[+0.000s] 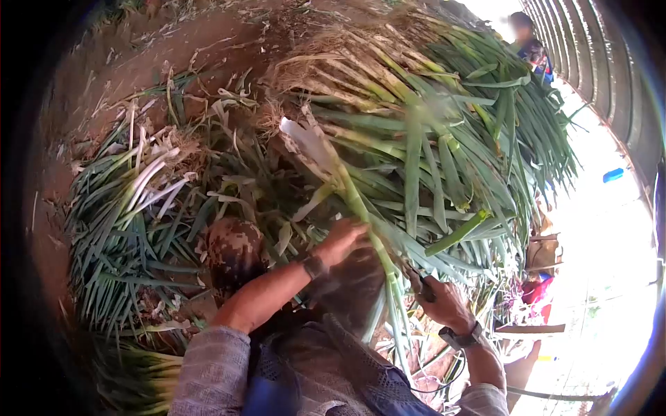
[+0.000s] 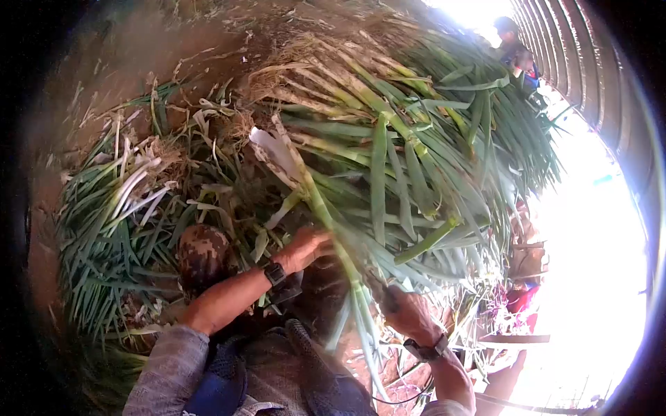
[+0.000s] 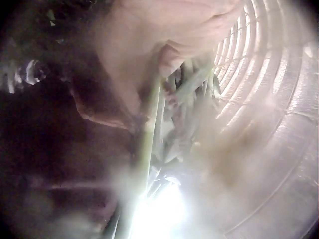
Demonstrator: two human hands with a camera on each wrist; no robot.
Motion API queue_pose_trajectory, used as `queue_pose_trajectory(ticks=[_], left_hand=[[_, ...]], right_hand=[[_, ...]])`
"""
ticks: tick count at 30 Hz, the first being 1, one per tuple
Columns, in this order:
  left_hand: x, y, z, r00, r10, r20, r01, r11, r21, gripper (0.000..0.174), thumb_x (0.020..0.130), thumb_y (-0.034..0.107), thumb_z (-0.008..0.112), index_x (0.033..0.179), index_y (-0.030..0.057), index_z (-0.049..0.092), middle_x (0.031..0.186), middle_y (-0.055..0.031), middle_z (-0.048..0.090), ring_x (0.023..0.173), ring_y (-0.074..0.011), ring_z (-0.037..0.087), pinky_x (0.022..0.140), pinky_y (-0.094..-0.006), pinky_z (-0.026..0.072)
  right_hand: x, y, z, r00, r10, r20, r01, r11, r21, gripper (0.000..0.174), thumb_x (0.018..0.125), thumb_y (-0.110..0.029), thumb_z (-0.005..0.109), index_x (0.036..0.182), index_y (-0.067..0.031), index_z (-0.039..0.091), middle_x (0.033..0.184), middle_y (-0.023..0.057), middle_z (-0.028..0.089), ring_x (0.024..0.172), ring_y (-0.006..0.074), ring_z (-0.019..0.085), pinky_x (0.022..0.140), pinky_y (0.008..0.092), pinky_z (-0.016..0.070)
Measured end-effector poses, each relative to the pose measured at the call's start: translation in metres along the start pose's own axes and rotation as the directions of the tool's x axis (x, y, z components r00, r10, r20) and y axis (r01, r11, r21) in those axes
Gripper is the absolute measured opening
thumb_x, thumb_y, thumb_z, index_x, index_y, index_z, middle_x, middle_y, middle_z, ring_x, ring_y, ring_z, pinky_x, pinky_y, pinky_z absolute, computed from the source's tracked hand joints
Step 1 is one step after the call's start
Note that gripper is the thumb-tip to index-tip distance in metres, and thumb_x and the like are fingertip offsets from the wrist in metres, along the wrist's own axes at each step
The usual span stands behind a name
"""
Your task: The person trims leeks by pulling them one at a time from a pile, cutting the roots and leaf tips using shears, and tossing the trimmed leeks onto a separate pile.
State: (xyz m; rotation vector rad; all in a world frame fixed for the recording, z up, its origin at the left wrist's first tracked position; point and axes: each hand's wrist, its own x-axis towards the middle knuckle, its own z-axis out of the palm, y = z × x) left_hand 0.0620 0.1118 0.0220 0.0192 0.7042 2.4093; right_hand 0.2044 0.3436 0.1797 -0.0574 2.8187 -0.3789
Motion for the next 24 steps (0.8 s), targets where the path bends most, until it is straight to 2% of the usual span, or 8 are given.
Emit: queue_pose_trajectory(ticks=[2, 3, 4, 8, 11, 15, 18, 24], left_hand=[[-0.001, 0.003, 0.003, 0.992, -0.089, -0.086, 0.094, 0.994, 0.051, 0.015, 0.094, 0.011, 0.062, 0.107, 0.0048, 0.062, 0.105, -0.0071, 0.065, 0.098, -0.0226, 0.066, 0.085, -0.0399, 0.0584], [-0.001, 0.002, 0.002, 0.992, -0.089, -0.087, 0.094, 0.994, 0.049, 0.015, 0.094, 0.011, 0.062, 0.107, 0.0048, 0.062, 0.105, -0.0071, 0.065, 0.098, -0.0226, 0.066, 0.085, -0.0399, 0.0584], [-0.001, 0.0, 0.002, 0.997, -0.052, -0.059, 0.054, 0.998, 0.035, 0.016, 0.094, 0.012, 0.062, 0.108, 0.0052, 0.062, 0.106, -0.0072, 0.065, 0.1, -0.0229, 0.066, 0.086, -0.0403, 0.0578], [0.003, -0.008, -0.005, 0.998, -0.012, -0.064, 0.011, 1.0, -0.007, 0.022, 0.094, 0.014, 0.063, 0.114, 0.0058, 0.061, 0.11, -0.0078, 0.066, 0.104, -0.0226, 0.065, 0.089, -0.0417, 0.0565], [0.01, -0.015, -0.012, 0.997, 0.034, 0.071, -0.032, 0.999, -0.032, 0.03, 0.094, 0.018, 0.065, 0.12, 0.0058, 0.058, 0.116, -0.0083, 0.064, 0.106, -0.0221, 0.064, 0.091, -0.0423, 0.056], [0.006, -0.014, -0.008, 0.995, 0.068, 0.078, -0.065, 0.997, -0.041, 0.036, 0.094, 0.021, 0.065, 0.125, 0.0066, 0.056, 0.121, -0.008, 0.062, 0.109, -0.0216, 0.063, 0.093, -0.0418, 0.0552], [0.006, -0.013, -0.01, 0.998, 0.005, 0.068, -0.003, 1.0, -0.023, 0.038, 0.094, 0.023, 0.064, 0.128, 0.0074, 0.054, 0.125, -0.0075, 0.061, 0.11, -0.0215, 0.062, 0.095, -0.0416, 0.0545], [0.002, -0.008, -0.003, 0.999, 0.024, 0.022, -0.023, 0.998, -0.05, 0.034, 0.093, 0.024, 0.066, 0.121, 0.0076, 0.059, 0.119, -0.0076, 0.062, 0.106, -0.0214, 0.063, 0.093, -0.0413, 0.0551]], right_hand=[[0.012, -0.012, -0.002, 0.999, 0.016, -0.032, -0.016, 1.0, 0.002, 0.019, 0.084, -0.024, 0.064, 0.093, -0.0084, 0.059, 0.069, 0.0204, 0.063, 0.064, 0.0435, 0.06, 0.058, 0.0513, 0.045], [0.02, -0.012, -0.004, 1.0, 0.01, -0.03, -0.011, 1.0, -0.028, 0.029, 0.08, -0.024, 0.071, 0.101, -0.0057, 0.062, 0.072, 0.0169, 0.064, 0.065, 0.0381, 0.061, 0.06, 0.0456, 0.0461], [0.025, -0.013, -0.003, 1.0, 0.01, -0.029, -0.01, 0.999, -0.03, 0.029, 0.08, -0.024, 0.071, 0.101, -0.0057, 0.062, 0.072, 0.0169, 0.064, 0.065, 0.0381, 0.061, 0.06, 0.0456, 0.0461], [0.055, -0.021, 0.0, 0.996, -0.052, -0.072, 0.049, 0.998, -0.047, 0.026, 0.08, -0.025, 0.07, 0.089, -0.0041, 0.058, 0.073, 0.0184, 0.062, 0.07, 0.0409, 0.06, 0.062, 0.0482, 0.0447], [0.078, -0.026, -0.003, 0.996, -0.065, -0.055, 0.06, 0.994, -0.09, 0.024, 0.083, -0.028, 0.063, 0.094, -0.0073, 0.059, 0.079, 0.0208, 0.066, 0.076, 0.0441, 0.062, 0.067, 0.0541, 0.047], [0.114, -0.031, -0.006, 0.992, -0.113, -0.063, 0.104, 0.987, -0.126, 0.026, 0.082, -0.024, 0.061, 0.101, -0.0068, 0.06, 0.088, 0.0238, 0.066, 0.087, 0.045, 0.062, 0.076, 0.0549, 0.0475], [0.144, -0.044, -0.008, 0.984, -0.142, -0.109, 0.125, 0.981, -0.146, 0.032, 0.078, -0.027, 0.067, 0.101, -0.0052, 0.062, 0.082, 0.0222, 0.065, 0.081, 0.0422, 0.063, 0.07, 0.0493, 0.0484], [0.189, -0.084, -0.02, 0.97, -0.213, -0.116, 0.193, 0.967, -0.167, 0.036, 0.077, -0.03, 0.067, 0.103, -0.005, 0.063, 0.087, 0.0229, 0.066, 0.088, 0.0428, 0.063, 0.073, 0.0498, 0.0487]])
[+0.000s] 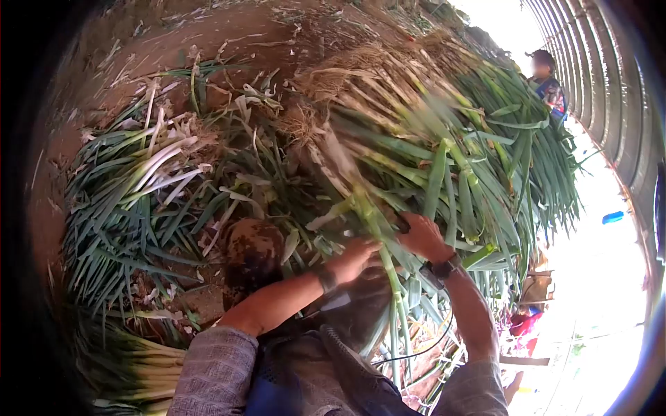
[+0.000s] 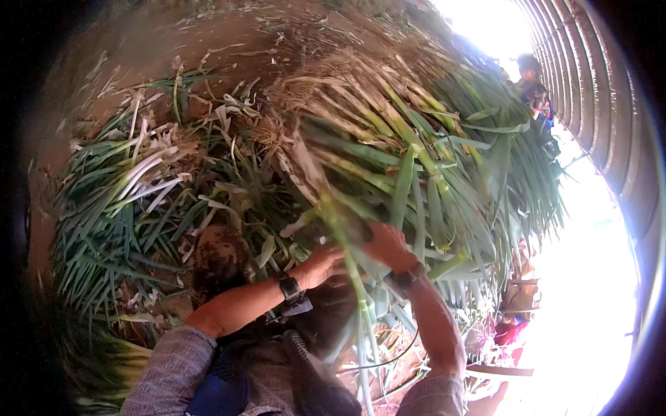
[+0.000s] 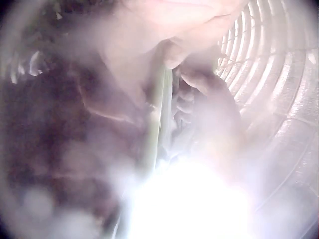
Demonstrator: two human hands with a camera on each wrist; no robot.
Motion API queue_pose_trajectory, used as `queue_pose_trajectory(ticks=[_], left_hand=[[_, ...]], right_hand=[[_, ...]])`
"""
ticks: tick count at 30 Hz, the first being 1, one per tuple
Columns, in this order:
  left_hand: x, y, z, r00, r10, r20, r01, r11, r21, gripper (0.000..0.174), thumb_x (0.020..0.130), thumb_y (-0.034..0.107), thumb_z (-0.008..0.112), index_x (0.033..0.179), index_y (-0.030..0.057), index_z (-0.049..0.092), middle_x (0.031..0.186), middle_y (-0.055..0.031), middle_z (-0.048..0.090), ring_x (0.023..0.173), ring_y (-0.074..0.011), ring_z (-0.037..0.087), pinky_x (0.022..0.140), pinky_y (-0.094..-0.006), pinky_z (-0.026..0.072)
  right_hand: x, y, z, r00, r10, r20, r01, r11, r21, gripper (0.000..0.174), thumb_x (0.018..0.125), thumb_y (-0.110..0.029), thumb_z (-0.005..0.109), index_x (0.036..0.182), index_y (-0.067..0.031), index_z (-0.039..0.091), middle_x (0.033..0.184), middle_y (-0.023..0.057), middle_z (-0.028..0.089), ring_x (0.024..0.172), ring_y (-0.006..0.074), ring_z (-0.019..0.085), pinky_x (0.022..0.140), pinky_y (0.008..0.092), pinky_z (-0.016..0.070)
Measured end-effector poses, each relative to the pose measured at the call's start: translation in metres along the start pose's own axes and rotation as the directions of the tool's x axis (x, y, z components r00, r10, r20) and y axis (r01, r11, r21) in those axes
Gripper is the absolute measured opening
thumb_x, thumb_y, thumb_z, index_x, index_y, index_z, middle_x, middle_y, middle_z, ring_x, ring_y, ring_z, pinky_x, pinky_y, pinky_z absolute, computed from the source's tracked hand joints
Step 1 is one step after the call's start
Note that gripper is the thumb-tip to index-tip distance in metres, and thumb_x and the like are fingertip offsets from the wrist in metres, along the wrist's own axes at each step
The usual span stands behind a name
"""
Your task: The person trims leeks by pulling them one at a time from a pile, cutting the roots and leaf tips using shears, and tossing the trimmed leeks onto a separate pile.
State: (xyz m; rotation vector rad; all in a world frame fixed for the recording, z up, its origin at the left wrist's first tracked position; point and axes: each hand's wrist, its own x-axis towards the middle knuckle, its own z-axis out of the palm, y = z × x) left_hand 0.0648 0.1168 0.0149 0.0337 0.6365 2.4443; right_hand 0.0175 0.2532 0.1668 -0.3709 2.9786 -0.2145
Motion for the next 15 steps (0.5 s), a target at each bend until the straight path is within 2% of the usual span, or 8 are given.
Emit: queue_pose_trajectory(ticks=[2, 3, 5, 6, 8, 9, 11, 15], left_hand=[[-0.006, 0.004, 0.003, 0.997, -0.022, -0.079, 0.022, 1.0, 0.0, 0.032, 0.092, 0.024, 0.066, 0.118, 0.0069, 0.06, 0.114, -0.0076, 0.063, 0.103, -0.0219, 0.064, 0.091, -0.0413, 0.0563], [-0.006, 0.004, 0.002, 0.996, -0.02, -0.082, 0.02, 1.0, -0.004, 0.032, 0.092, 0.024, 0.066, 0.118, 0.0069, 0.06, 0.114, -0.0076, 0.063, 0.103, -0.0219, 0.064, 0.091, -0.0413, 0.0563], [-0.003, -0.001, 0.003, 0.988, 0.01, -0.155, -0.003, 0.999, 0.044, 0.03, 0.091, 0.024, 0.069, 0.113, 0.0048, 0.061, 0.103, -0.0074, 0.064, 0.094, -0.0214, 0.065, 0.083, -0.0401, 0.058], [-0.003, -0.002, 0.003, 0.988, 0.007, -0.154, -0.001, 0.999, 0.038, 0.03, 0.091, 0.024, 0.069, 0.113, 0.0048, 0.061, 0.103, -0.0074, 0.064, 0.094, -0.0214, 0.065, 0.083, -0.0401, 0.058], [-0.003, -0.001, 0.004, 0.962, 0.054, -0.267, -0.013, 0.988, 0.154, 0.027, 0.089, 0.022, 0.071, 0.104, 0.0022, 0.061, 0.093, -0.0072, 0.063, 0.082, -0.02, 0.064, 0.073, -0.0379, 0.0583], [-0.005, -0.001, 0.005, 0.956, 0.07, -0.283, -0.029, 0.989, 0.146, 0.023, 0.088, 0.02, 0.071, 0.098, 0.0025, 0.059, 0.087, -0.0067, 0.062, 0.074, -0.0187, 0.063, 0.068, -0.0366, 0.0571], [-0.01, -0.002, 0.007, 0.957, 0.089, -0.277, -0.053, 0.989, 0.136, 0.02, 0.089, 0.017, 0.068, 0.099, 0.0026, 0.058, 0.088, -0.0072, 0.063, 0.076, -0.019, 0.064, 0.067, -0.0354, 0.0569], [-0.012, -0.011, 0.015, 0.947, 0.159, -0.277, -0.141, 0.986, 0.084, 0.017, 0.093, 0.009, 0.056, 0.107, 0.0016, 0.054, 0.093, -0.01, 0.064, 0.083, -0.0211, 0.066, 0.069, -0.0354, 0.0584]], right_hand=[[-0.002, -0.007, -0.006, 0.985, -0.154, 0.071, 0.159, 0.985, -0.071, 0.036, 0.078, -0.029, 0.068, 0.103, -0.0047, 0.063, 0.086, 0.0215, 0.066, 0.085, 0.0427, 0.063, 0.073, 0.0499, 0.0485], [-0.005, -0.005, -0.007, 0.985, -0.157, 0.076, 0.163, 0.984, -0.072, 0.036, 0.078, -0.029, 0.068, 0.103, -0.0047, 0.063, 0.086, 0.0215, 0.066, 0.085, 0.0427, 0.063, 0.073, 0.0499, 0.0485], [-0.02, 0.007, -0.011, 0.995, -0.011, 0.097, 0.006, 0.999, 0.05, 0.036, 0.08, -0.032, 0.066, 0.107, -0.0074, 0.064, 0.095, 0.0214, 0.067, 0.091, 0.0425, 0.064, 0.081, 0.05, 0.0499], [-0.031, 0.008, -0.015, 0.995, -0.007, 0.102, 0.003, 0.999, 0.046, 0.036, 0.08, -0.032, 0.066, 0.107, -0.0074, 0.064, 0.095, 0.0214, 0.067, 0.091, 0.0425, 0.064, 0.081, 0.05, 0.0499], [-0.06, 0.009, -0.023, 0.957, 0.121, 0.263, -0.14, 0.989, 0.055, 0.033, 0.079, -0.03, 0.068, 0.103, -0.0079, 0.063, 0.09, 0.02, 0.067, 0.086, 0.0414, 0.064, 0.075, 0.0493, 0.0503], [-0.076, 0.013, -0.02, 0.962, 0.103, 0.253, -0.117, 0.992, 0.039, 0.032, 0.078, -0.03, 0.069, 0.101, -0.0082, 0.064, 0.087, 0.0195, 0.067, 0.083, 0.0411, 0.064, 0.073, 0.0489, 0.0503], [-0.109, 0.019, -0.013, 0.98, 0.041, 0.193, -0.06, 0.994, 0.093, 0.027, 0.078, -0.028, 0.069, 0.096, -0.0084, 0.064, 0.08, 0.0185, 0.067, 0.076, 0.0413, 0.064, 0.068, 0.0491, 0.0492], [-0.149, 0.03, -0.001, 0.959, 0.13, 0.251, -0.172, 0.973, 0.153, 0.023, 0.081, -0.027, 0.066, 0.093, -0.008, 0.063, 0.078, 0.0193, 0.065, 0.076, 0.0411, 0.063, 0.066, 0.0493, 0.0476]])
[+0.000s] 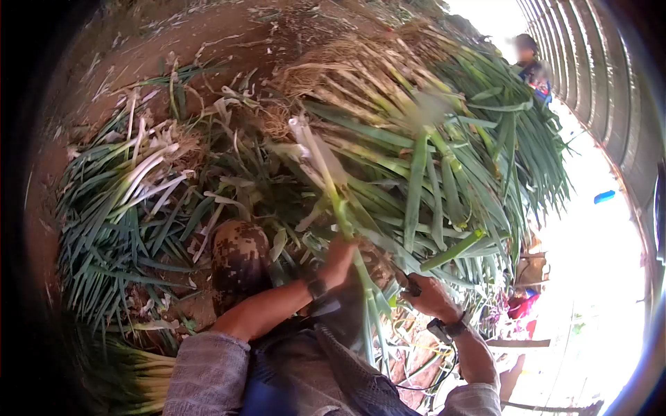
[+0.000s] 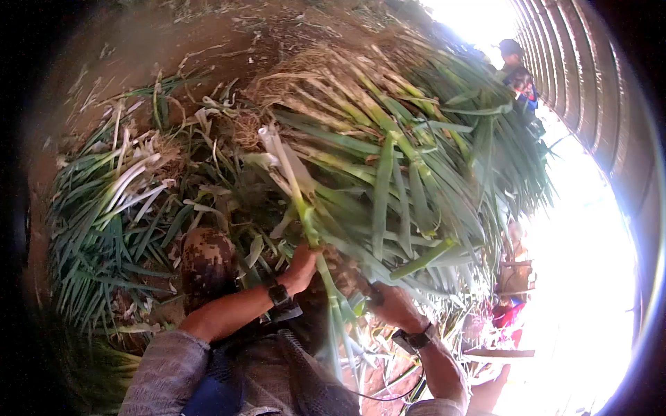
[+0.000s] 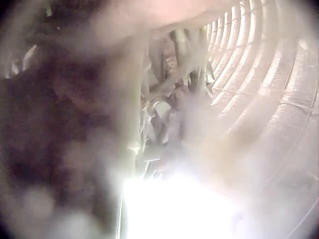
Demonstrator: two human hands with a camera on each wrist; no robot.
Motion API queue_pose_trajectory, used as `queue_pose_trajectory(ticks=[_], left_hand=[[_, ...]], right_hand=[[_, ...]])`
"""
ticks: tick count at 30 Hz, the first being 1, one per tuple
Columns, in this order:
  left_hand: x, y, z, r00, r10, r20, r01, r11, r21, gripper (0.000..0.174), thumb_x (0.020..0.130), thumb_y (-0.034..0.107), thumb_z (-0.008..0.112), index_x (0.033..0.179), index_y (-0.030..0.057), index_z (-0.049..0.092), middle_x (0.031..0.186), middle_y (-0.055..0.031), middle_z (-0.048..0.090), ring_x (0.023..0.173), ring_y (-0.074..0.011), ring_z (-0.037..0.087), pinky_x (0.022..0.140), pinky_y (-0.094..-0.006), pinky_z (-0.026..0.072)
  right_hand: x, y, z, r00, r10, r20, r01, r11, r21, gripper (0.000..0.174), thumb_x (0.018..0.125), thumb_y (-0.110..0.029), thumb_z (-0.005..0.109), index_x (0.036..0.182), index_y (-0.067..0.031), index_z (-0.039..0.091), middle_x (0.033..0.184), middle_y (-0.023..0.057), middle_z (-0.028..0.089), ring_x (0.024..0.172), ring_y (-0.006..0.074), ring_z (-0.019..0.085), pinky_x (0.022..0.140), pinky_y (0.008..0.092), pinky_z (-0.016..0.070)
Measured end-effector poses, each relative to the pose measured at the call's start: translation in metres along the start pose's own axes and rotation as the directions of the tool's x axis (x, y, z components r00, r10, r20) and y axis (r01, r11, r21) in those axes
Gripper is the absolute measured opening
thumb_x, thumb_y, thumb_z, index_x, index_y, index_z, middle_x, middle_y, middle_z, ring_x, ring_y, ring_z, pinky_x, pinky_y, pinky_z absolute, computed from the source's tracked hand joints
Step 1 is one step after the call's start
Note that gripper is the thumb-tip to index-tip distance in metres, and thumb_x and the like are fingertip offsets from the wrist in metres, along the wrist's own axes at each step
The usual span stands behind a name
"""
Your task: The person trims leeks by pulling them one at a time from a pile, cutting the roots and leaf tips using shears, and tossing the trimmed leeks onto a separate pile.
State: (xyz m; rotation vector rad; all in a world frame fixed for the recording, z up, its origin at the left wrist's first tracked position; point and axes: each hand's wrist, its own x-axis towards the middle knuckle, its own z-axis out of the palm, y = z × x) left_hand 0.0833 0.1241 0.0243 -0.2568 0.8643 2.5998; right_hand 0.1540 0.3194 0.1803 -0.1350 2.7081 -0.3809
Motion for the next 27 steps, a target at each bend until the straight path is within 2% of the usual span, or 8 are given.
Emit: queue_pose_trajectory(ticks=[1, 6, 8, 11, 18, 21, 25, 27], left_hand=[[0.0, -0.002, -0.004, 1.0, 0.024, 0.017, -0.022, 0.996, -0.084, 0.017, 0.093, 0.008, 0.053, 0.109, 0.0012, 0.053, 0.094, -0.0106, 0.064, 0.085, -0.0218, 0.066, 0.07, -0.0364, 0.059], [-0.003, 0.007, -0.007, 0.994, -0.01, 0.108, 0.015, 0.999, -0.042, 0.017, 0.094, 0.009, 0.053, 0.108, -0.0006, 0.055, 0.096, -0.0107, 0.065, 0.089, -0.021, 0.067, 0.072, -0.0374, 0.0588], [-0.006, 0.009, -0.011, 0.987, -0.042, 0.157, 0.006, 0.974, 0.226, 0.027, 0.092, 0.024, 0.066, 0.109, 0.0053, 0.057, 0.101, -0.0054, 0.064, 0.092, -0.0172, 0.065, 0.071, -0.0364, 0.0594], [-0.015, 0.021, -0.007, 0.983, -0.147, 0.108, 0.103, 0.937, 0.335, 0.026, 0.093, 0.023, 0.065, 0.109, 0.0046, 0.058, 0.099, -0.0046, 0.064, 0.092, -0.0156, 0.064, 0.068, -0.0321, 0.0589], [-0.005, 0.008, -0.02, 0.988, -0.085, 0.126, 0.028, 0.917, 0.397, 0.025, 0.093, 0.019, 0.063, 0.111, 0.0034, 0.058, 0.103, -0.0058, 0.065, 0.093, -0.0165, 0.065, 0.067, -0.0318, 0.0584], [-0.008, 0.003, -0.014, 0.964, -0.136, 0.228, 0.091, 0.976, 0.196, 0.027, 0.092, 0.018, 0.063, 0.113, 0.0022, 0.057, 0.106, -0.0071, 0.066, 0.096, -0.0169, 0.065, 0.068, -0.0324, 0.0586], [-0.021, 0.006, -0.002, 0.975, -0.161, 0.154, 0.114, 0.955, 0.275, 0.026, 0.091, 0.019, 0.064, 0.111, 0.0017, 0.06, 0.103, -0.0078, 0.068, 0.094, -0.0169, 0.066, 0.064, -0.0293, 0.0578], [-0.023, 0.007, -0.002, 0.976, -0.186, 0.111, 0.144, 0.94, 0.309, 0.026, 0.091, 0.02, 0.065, 0.11, 0.0018, 0.062, 0.102, -0.0079, 0.069, 0.092, -0.017, 0.067, 0.063, -0.0283, 0.0575]], right_hand=[[-0.005, 0.002, 0.002, 1.0, 0.01, -0.008, -0.01, 1.0, 0.008, 0.023, 0.081, -0.027, 0.066, 0.093, -0.008, 0.063, 0.078, 0.0193, 0.065, 0.076, 0.0411, 0.063, 0.066, 0.0493, 0.0476], [-0.005, -0.007, 0.005, 0.999, 0.039, -0.002, -0.039, 0.999, -0.008, 0.022, 0.083, -0.028, 0.064, 0.095, -0.0091, 0.062, 0.078, 0.0188, 0.065, 0.074, 0.0408, 0.062, 0.064, 0.0484, 0.0474], [0.001, -0.012, 0.005, 0.999, -0.003, -0.041, 0.002, 1.0, -0.015, 0.022, 0.084, -0.027, 0.063, 0.094, -0.0083, 0.062, 0.076, 0.0182, 0.065, 0.072, 0.0409, 0.062, 0.064, 0.0491, 0.0474], [0.001, -0.021, 0.001, 0.987, -0.107, -0.117, 0.102, 0.994, -0.047, 0.021, 0.084, -0.027, 0.063, 0.092, -0.0073, 0.061, 0.073, 0.0179, 0.065, 0.071, 0.0411, 0.063, 0.064, 0.0495, 0.0477], [-0.023, -0.004, 0.004, 1.0, -0.009, -0.022, 0.009, 1.0, -0.028, 0.027, 0.089, -0.035, 0.061, 0.09, -0.0084, 0.062, 0.077, 0.0197, 0.065, 0.073, 0.0415, 0.063, 0.063, 0.0505, 0.0474], [-0.024, -0.003, 0.001, 1.0, 0.006, 0.004, -0.006, 1.0, -0.003, 0.026, 0.088, -0.034, 0.063, 0.093, -0.0082, 0.061, 0.078, 0.0195, 0.065, 0.074, 0.0416, 0.063, 0.064, 0.05, 0.0476], [-0.011, 0.002, 0.008, 0.998, 0.057, -0.031, -0.058, 0.997, -0.059, 0.025, 0.085, -0.032, 0.064, 0.096, -0.0097, 0.062, 0.079, 0.0193, 0.066, 0.075, 0.042, 0.063, 0.065, 0.0495, 0.0482], [-0.005, 0.0, 0.013, 0.996, -0.012, -0.083, 0.009, 0.999, -0.036, 0.023, 0.084, -0.03, 0.063, 0.096, -0.01, 0.062, 0.078, 0.0195, 0.066, 0.074, 0.0424, 0.063, 0.065, 0.0505, 0.0481]])
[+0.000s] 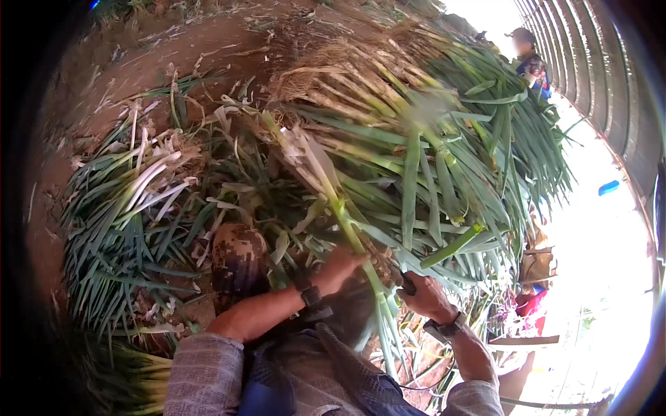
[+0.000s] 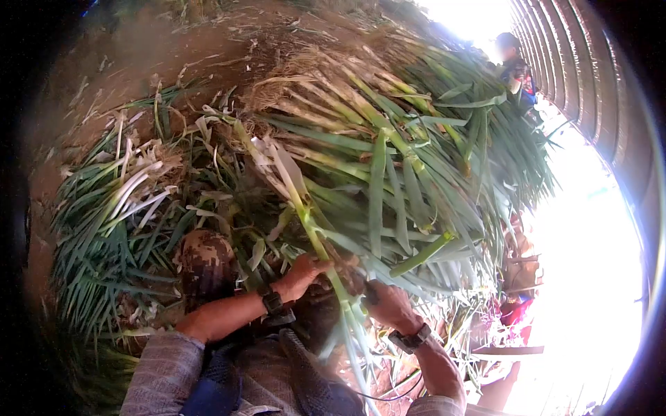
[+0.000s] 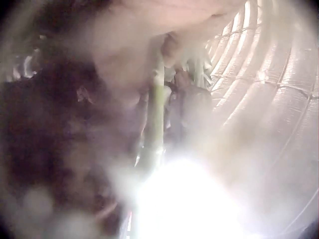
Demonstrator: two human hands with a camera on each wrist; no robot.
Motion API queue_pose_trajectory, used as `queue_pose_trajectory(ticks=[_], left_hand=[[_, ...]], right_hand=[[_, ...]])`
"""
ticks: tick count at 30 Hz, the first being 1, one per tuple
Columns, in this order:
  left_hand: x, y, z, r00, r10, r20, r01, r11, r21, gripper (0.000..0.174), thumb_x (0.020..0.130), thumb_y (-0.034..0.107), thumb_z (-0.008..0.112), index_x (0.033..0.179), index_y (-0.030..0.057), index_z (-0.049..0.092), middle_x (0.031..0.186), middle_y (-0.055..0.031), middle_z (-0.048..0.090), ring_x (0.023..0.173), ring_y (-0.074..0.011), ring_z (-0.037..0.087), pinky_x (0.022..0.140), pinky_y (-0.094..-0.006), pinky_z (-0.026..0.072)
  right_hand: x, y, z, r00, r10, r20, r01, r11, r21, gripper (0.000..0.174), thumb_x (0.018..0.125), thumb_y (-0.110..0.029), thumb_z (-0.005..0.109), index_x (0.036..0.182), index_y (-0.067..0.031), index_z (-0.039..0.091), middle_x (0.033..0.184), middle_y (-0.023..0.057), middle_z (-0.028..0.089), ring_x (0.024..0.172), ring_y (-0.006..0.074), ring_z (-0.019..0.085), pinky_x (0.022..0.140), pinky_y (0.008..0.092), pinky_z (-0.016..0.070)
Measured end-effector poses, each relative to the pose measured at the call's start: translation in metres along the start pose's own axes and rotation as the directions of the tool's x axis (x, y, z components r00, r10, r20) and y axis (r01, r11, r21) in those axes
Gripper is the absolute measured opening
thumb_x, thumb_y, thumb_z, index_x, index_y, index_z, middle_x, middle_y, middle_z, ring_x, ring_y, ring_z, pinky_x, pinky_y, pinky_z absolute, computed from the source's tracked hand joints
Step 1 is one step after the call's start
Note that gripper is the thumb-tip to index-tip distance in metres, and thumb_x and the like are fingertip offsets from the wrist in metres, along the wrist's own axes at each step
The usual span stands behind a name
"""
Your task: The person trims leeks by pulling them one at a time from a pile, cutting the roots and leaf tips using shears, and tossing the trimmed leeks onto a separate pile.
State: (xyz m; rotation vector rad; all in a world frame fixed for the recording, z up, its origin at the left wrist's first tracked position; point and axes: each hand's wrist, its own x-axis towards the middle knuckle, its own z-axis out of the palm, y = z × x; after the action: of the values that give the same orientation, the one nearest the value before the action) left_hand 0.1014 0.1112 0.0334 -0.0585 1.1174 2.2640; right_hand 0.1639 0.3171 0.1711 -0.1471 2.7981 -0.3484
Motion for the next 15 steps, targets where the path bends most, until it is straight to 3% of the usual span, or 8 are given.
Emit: queue_pose_trajectory(ticks=[9, 11, 14, 15], left_hand=[[0.005, -0.017, -0.003, 0.997, 0.076, -0.012, -0.076, 0.997, 0.016, 0.025, 0.089, 0.02, 0.07, 0.106, 0.0021, 0.065, 0.102, -0.007, 0.07, 0.086, -0.0101, 0.066, 0.062, -0.0219, 0.0543], [0.0, -0.013, -0.001, 0.994, 0.112, -0.017, -0.109, 0.984, 0.141, 0.024, 0.088, 0.018, 0.071, 0.104, 0.0014, 0.066, 0.098, -0.0055, 0.069, 0.079, -0.0089, 0.064, 0.066, -0.023, 0.0526], [-0.001, -0.016, 0.005, 0.992, 0.115, -0.059, -0.11, 0.991, 0.082, 0.024, 0.087, 0.019, 0.072, 0.103, 0.0017, 0.066, 0.09, -0.003, 0.067, 0.073, -0.0072, 0.06, 0.059, -0.024, 0.0494], [0.001, -0.018, 0.006, 0.991, 0.117, -0.06, -0.112, 0.99, 0.082, 0.024, 0.087, 0.019, 0.072, 0.103, 0.0017, 0.066, 0.09, -0.003, 0.067, 0.073, -0.0072, 0.06, 0.059, -0.024, 0.0494]], right_hand=[[0.005, 0.003, 0.004, 0.99, -0.109, -0.091, 0.106, 0.993, -0.043, 0.02, 0.085, -0.028, 0.063, 0.096, -0.0111, 0.064, 0.076, 0.0174, 0.066, 0.07, 0.0403, 0.064, 0.061, 0.0508, 0.0485], [0.001, -0.016, -0.003, 0.986, -0.139, -0.095, 0.143, 0.989, 0.035, 0.021, 0.086, -0.03, 0.062, 0.093, -0.0102, 0.064, 0.074, 0.018, 0.066, 0.067, 0.0394, 0.064, 0.06, 0.0486, 0.0493], [0.009, -0.013, 0.002, 0.998, 0.001, -0.057, 0.004, 0.996, 0.094, 0.025, 0.082, -0.025, 0.069, 0.099, -0.0072, 0.065, 0.07, 0.0163, 0.063, 0.064, 0.0363, 0.062, 0.059, 0.0433, 0.0475], [0.009, -0.016, 0.002, 0.997, -0.024, -0.078, 0.028, 0.998, 0.06, 0.024, 0.082, -0.026, 0.068, 0.096, -0.0069, 0.065, 0.069, 0.0165, 0.062, 0.063, 0.0368, 0.061, 0.059, 0.0437, 0.0472]])
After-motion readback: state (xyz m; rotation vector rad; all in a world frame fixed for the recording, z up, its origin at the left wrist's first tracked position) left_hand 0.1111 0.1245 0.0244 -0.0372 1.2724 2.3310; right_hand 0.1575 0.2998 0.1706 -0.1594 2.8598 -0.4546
